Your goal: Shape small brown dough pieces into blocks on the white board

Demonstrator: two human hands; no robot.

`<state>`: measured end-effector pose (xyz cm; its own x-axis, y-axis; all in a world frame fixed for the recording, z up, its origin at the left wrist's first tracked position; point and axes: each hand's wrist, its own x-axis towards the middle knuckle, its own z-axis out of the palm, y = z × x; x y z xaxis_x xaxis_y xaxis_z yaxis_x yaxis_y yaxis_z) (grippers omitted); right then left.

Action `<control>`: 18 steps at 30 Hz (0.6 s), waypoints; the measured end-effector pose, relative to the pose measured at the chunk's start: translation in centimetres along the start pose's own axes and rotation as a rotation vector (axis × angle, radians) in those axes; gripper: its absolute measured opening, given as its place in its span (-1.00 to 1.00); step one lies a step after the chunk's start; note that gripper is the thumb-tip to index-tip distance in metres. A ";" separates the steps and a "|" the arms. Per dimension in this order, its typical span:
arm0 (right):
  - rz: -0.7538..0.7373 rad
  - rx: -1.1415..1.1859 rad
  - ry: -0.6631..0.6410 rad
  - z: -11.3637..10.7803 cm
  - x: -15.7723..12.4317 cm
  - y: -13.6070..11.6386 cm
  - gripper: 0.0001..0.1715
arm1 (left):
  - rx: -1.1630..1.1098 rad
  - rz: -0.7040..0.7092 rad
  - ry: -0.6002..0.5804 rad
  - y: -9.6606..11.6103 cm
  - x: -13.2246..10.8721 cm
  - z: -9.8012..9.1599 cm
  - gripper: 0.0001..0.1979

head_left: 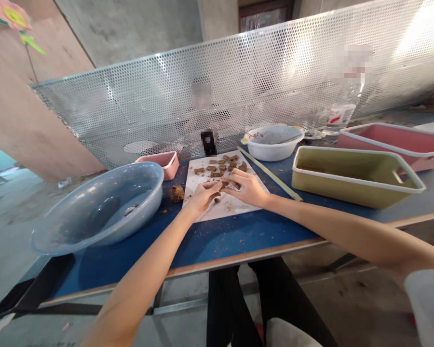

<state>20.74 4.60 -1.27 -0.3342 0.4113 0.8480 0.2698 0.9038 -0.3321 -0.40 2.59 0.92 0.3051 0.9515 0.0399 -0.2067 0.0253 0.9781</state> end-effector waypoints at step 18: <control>0.120 0.210 -0.112 -0.9 0.7 0.0 -0.59 | 0.051 0.008 -0.021 0.4 -0.3 0.1 -0.52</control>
<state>21.28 4.75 -0.30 -0.4117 0.5169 0.7505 0.1241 0.8477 -0.5158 -0.51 2.30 1.30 0.3227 0.9451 0.0516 -0.1617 0.0013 0.9868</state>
